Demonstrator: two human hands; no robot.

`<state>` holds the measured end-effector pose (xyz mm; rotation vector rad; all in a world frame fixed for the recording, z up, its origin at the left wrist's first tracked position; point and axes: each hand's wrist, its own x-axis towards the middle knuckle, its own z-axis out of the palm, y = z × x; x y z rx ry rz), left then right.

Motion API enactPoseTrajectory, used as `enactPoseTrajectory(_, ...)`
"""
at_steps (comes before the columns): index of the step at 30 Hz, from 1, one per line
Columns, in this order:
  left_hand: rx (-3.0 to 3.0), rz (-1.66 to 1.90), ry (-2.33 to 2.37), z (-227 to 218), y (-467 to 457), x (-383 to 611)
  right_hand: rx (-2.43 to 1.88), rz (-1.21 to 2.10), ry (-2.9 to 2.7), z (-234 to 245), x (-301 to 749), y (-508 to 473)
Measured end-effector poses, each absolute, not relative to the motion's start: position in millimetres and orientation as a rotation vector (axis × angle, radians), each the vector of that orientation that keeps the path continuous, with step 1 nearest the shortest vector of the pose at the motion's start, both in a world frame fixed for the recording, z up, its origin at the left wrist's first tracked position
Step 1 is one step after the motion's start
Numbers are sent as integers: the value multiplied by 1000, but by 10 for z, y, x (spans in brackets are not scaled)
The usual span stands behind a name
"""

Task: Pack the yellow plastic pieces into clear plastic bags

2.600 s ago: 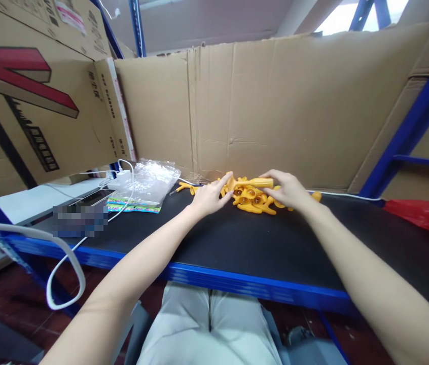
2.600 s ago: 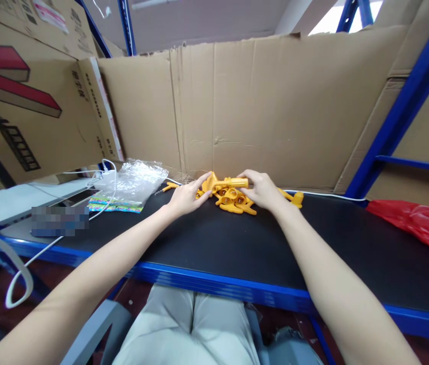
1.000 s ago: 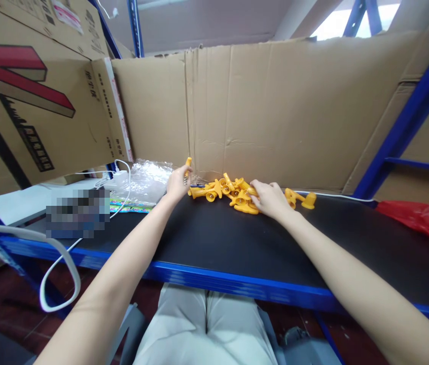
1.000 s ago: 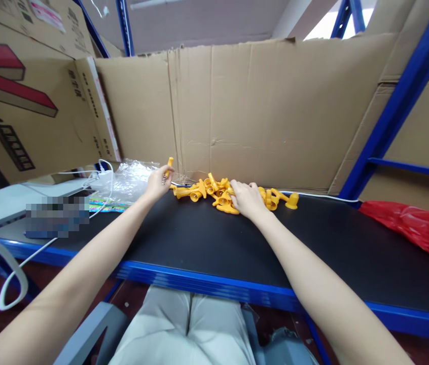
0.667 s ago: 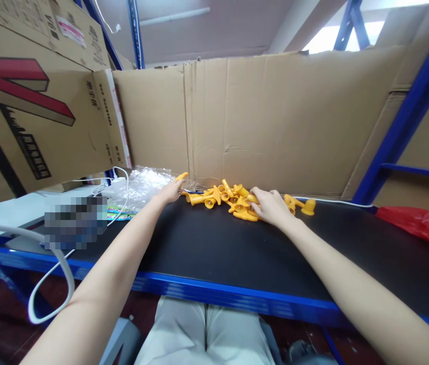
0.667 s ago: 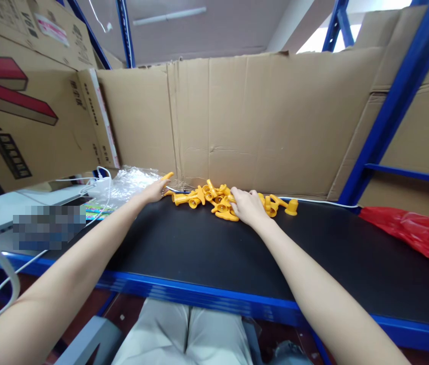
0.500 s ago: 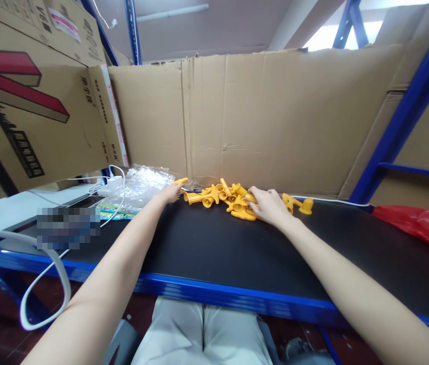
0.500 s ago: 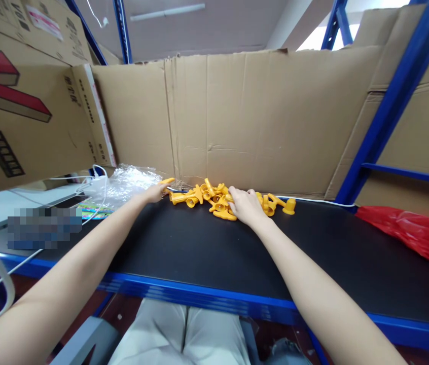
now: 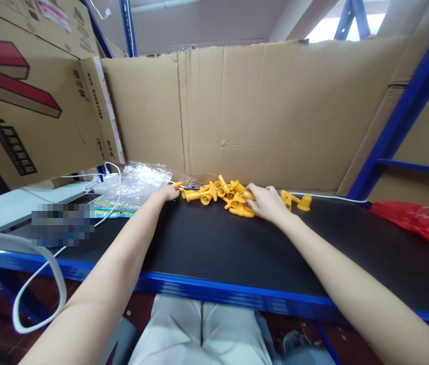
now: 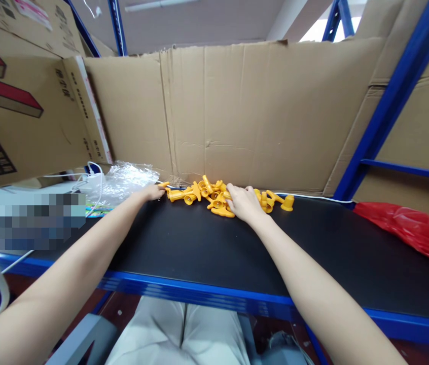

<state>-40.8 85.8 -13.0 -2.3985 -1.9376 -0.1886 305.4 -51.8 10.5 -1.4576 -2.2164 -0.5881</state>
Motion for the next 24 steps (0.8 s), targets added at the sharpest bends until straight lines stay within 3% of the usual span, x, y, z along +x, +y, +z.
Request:
enactPoseTrajectory(17, -2302, -25, -2047, -94, 813, -322, -1377, -610, -2198, 111, 3037, -503)
enactPoseTrajectory(24, -2313, -83, -2146, -43, 748, -246, -1312, -578, -1573, 351, 3533, -368)
